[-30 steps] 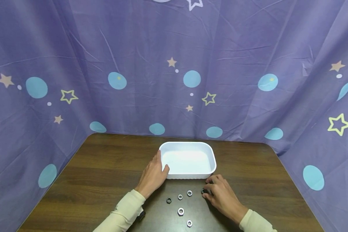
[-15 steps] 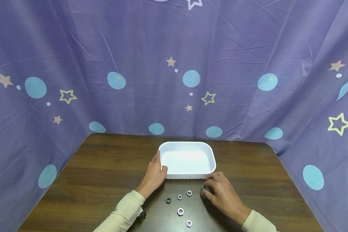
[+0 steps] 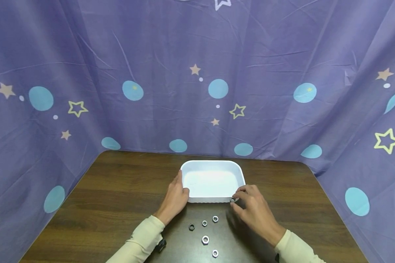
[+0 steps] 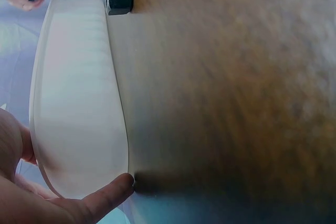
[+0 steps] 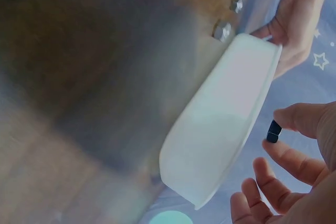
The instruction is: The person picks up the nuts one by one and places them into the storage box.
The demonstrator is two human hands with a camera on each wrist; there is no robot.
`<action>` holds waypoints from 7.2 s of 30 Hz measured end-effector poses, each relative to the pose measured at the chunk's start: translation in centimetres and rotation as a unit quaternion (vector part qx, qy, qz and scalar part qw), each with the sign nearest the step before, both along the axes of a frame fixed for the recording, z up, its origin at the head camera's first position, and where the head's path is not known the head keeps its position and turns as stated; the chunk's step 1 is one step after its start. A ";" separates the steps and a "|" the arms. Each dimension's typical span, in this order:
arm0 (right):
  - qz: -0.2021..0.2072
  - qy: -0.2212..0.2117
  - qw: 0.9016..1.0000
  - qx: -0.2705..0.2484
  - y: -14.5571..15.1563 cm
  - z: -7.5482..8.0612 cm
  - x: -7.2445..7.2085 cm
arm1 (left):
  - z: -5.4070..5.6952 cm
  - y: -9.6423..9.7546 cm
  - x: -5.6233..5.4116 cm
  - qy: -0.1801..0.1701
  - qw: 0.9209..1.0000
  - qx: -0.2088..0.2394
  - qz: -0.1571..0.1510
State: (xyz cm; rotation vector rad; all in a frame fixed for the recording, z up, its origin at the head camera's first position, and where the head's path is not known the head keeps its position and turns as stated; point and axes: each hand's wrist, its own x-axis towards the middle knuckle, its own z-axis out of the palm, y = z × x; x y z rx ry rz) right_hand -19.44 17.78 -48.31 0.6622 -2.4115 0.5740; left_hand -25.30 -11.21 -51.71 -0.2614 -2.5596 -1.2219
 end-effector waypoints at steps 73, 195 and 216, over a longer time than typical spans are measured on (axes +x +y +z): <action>0.017 -0.120 0.993 -0.005 -4.3 2.4 -7.6 | 0.3 -0.3 0.2 -0.010 1.000 -0.012 -0.010; 0.023 -0.177 0.983 0.040 -3.9 2.1 -10.5 | -4.5 -1.0 -2.2 0.038 0.999 -0.026 -0.013; -0.003 -0.138 0.989 -0.046 -1.8 2.1 -7.8 | 0.4 -0.2 0.5 -0.024 0.999 -0.041 -0.009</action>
